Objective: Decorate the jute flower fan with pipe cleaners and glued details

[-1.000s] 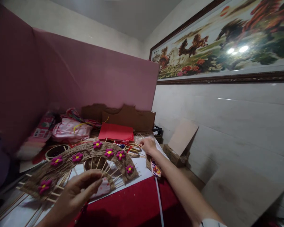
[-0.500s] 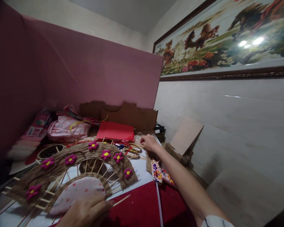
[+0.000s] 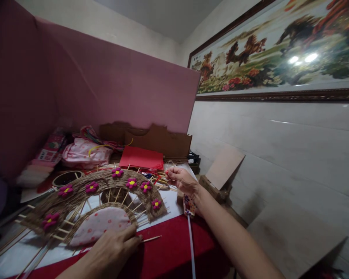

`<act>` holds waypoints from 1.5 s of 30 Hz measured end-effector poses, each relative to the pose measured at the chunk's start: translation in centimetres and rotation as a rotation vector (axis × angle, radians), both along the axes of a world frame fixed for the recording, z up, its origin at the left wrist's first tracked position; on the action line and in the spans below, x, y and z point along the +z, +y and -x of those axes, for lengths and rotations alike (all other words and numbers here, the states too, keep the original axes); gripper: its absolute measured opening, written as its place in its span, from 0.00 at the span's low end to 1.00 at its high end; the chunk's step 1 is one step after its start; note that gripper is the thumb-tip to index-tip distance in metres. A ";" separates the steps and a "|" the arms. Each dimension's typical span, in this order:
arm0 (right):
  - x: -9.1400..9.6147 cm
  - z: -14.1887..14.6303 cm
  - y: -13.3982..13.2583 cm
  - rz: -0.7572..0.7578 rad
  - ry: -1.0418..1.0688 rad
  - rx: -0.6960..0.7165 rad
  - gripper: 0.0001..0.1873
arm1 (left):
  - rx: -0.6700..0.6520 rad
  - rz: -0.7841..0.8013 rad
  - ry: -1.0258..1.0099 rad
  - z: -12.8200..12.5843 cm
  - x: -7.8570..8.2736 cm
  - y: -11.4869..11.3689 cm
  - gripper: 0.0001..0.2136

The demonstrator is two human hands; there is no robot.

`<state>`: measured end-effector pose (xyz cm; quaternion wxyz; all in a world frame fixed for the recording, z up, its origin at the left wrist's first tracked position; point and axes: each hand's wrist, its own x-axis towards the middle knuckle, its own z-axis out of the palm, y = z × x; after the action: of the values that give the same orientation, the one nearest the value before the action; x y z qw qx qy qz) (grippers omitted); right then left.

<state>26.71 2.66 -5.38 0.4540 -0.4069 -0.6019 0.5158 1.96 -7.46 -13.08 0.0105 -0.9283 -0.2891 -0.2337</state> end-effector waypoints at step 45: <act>1.4 5.4 -11.1 -0.692 -0.242 -0.244 0.02 | -0.235 1.396 -1.294 -4.7 7.6 0.6 0.12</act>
<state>21.30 -8.44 -4.00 0.5483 -0.3564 -0.7366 0.1728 6.62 -6.87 -5.47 -0.7300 -0.4394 -0.2182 -0.4758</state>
